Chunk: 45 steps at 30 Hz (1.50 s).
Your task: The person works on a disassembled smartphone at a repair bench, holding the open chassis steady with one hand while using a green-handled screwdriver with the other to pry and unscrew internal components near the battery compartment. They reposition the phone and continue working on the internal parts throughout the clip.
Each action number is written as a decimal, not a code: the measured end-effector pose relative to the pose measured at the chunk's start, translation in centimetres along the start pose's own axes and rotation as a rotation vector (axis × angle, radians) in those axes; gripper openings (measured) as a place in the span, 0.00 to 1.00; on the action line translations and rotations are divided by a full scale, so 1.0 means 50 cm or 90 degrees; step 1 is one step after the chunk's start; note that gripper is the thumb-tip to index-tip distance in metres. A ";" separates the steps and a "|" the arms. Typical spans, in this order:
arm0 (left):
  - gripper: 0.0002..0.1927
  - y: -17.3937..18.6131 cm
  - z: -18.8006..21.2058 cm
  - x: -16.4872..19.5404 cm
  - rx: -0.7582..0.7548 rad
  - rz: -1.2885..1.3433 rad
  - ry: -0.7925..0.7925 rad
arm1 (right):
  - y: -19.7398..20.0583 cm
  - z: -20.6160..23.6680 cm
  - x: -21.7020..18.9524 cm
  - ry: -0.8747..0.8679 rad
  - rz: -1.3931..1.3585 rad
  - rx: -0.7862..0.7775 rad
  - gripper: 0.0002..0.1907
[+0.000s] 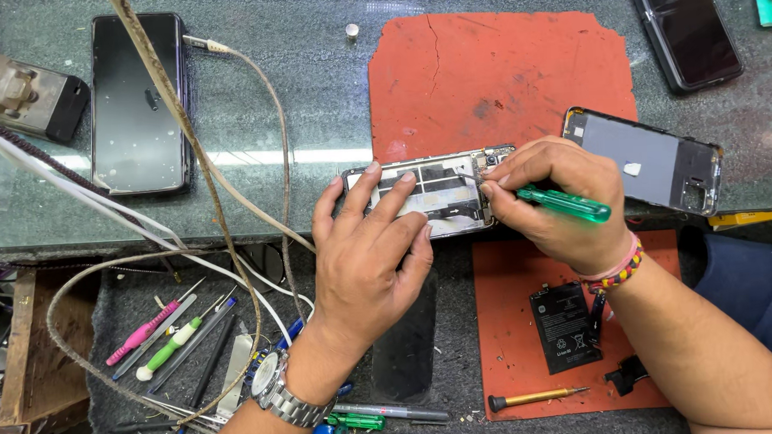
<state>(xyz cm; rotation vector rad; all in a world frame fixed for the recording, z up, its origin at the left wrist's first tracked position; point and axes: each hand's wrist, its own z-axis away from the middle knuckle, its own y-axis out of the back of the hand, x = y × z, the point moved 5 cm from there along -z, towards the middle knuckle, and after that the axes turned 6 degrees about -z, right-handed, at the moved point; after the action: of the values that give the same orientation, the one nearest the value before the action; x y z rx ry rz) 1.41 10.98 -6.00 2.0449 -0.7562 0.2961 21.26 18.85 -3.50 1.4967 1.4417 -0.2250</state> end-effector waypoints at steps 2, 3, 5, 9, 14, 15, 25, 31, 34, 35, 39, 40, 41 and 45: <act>0.05 0.000 0.001 0.000 0.004 0.002 -0.002 | -0.002 -0.001 -0.002 0.007 0.017 -0.001 0.11; 0.05 0.001 0.001 0.000 0.005 0.003 -0.002 | -0.002 -0.002 -0.003 0.010 0.025 -0.002 0.11; 0.05 0.000 0.002 0.000 0.004 0.003 -0.004 | -0.002 -0.002 -0.001 -0.001 0.024 -0.002 0.10; 0.05 0.000 0.003 0.001 0.007 0.000 -0.008 | -0.001 -0.002 0.002 -0.013 0.001 -0.003 0.11; 0.05 0.001 0.003 -0.001 0.004 -0.003 -0.011 | -0.004 -0.003 0.001 -0.009 -0.006 0.001 0.11; 0.05 0.000 0.003 0.000 0.004 -0.004 -0.011 | -0.004 -0.003 0.000 -0.007 -0.005 0.001 0.11; 0.05 -0.003 0.005 0.001 0.006 -0.012 -0.008 | -0.007 -0.003 -0.001 0.001 0.035 0.004 0.10; 0.05 -0.003 0.004 -0.001 0.004 -0.009 -0.012 | -0.004 -0.004 0.000 0.003 0.018 0.000 0.11; 0.05 -0.001 0.004 0.000 0.005 -0.007 -0.012 | -0.002 -0.003 0.000 -0.011 -0.004 0.001 0.11; 0.05 -0.001 0.004 0.001 0.005 -0.008 -0.012 | -0.002 -0.003 0.000 -0.013 0.001 0.003 0.11; 0.05 0.000 0.001 0.000 0.004 -0.006 -0.012 | -0.005 -0.006 -0.004 -0.004 0.001 0.014 0.11; 0.05 0.001 0.002 0.001 0.003 -0.006 -0.011 | -0.005 -0.005 -0.005 -0.008 0.010 0.014 0.11; 0.05 0.000 0.001 0.001 0.005 -0.007 -0.011 | -0.005 -0.006 -0.005 -0.011 0.019 0.014 0.10; 0.05 0.000 0.001 0.001 0.009 -0.014 -0.013 | -0.006 -0.008 -0.008 0.004 0.041 0.006 0.10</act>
<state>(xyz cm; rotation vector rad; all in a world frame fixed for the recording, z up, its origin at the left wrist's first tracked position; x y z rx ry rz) 1.41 10.92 -6.00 2.0707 -0.7449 0.2690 20.70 18.80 -3.18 1.5498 1.3967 -0.1884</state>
